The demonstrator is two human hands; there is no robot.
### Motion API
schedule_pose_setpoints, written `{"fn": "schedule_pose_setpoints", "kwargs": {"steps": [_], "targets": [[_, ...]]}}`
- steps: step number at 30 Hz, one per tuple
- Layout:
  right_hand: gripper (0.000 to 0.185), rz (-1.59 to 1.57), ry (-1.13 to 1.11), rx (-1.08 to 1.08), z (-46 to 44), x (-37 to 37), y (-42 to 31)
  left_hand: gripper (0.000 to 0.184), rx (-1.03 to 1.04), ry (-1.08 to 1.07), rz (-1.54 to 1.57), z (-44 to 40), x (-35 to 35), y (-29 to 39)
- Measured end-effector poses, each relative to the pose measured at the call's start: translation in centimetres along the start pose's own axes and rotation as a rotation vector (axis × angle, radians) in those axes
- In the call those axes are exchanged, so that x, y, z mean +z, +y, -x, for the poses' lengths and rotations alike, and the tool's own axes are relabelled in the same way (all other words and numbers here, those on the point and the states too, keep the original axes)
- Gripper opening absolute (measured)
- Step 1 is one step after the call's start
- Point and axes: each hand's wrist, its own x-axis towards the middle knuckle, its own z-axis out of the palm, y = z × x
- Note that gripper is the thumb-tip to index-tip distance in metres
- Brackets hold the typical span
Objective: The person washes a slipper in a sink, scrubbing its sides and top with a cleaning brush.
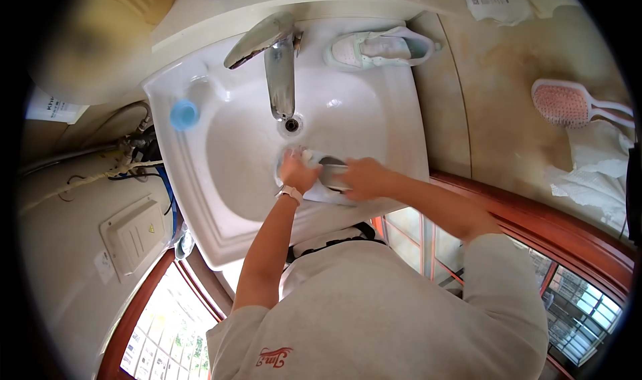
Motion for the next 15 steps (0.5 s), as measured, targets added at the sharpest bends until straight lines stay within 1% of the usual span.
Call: {"fn": "schedule_pose_setpoints", "kwargs": {"steps": [2,3,5,6,8,9,11,12,14,15], "targets": [[0.031,-0.199,0.085,-0.019,-4.0,0.0,-1.6,0.049,0.042,-0.002,0.008,0.1,0.3,-0.9],[0.031,-0.19,0.094,-0.034,-4.5,0.3,-1.2,0.049,0.041,0.017,0.001,-0.2,-0.3,-1.2],[0.036,-0.327,0.42,-0.166,-3.8,2.1,-0.6,0.048,0.052,0.014,0.091,0.5,-1.1,-1.8],[0.036,-0.339,0.408,-0.163,-2.5,3.6,-0.6,0.048,0.04,0.002,0.093,1.4,-1.3,-1.9],[0.04,-0.548,0.669,0.037,-0.5,4.3,0.9,0.06,-0.034,-0.024,-0.057,0.7,-1.3,-1.5],[0.04,-0.537,0.663,0.032,-0.1,3.8,0.5,0.06,-0.036,-0.015,-0.047,0.5,-1.1,-1.3],[0.042,-1.111,0.483,0.363,0.6,3.0,-0.6,0.066,-0.029,0.122,-0.132,1.0,-0.8,-1.4],[0.042,-1.104,0.473,0.352,0.0,2.6,-0.8,0.066,-0.04,0.133,-0.13,0.9,-0.6,-2.0],[0.052,-1.289,0.361,0.743,-1.9,1.6,-1.3,0.074,-0.148,0.048,0.056,0.5,-0.2,-3.2],[0.052,-1.286,0.349,0.735,-2.5,0.8,-1.9,0.074,-0.16,0.055,0.055,0.6,-0.5,-3.3]]}}
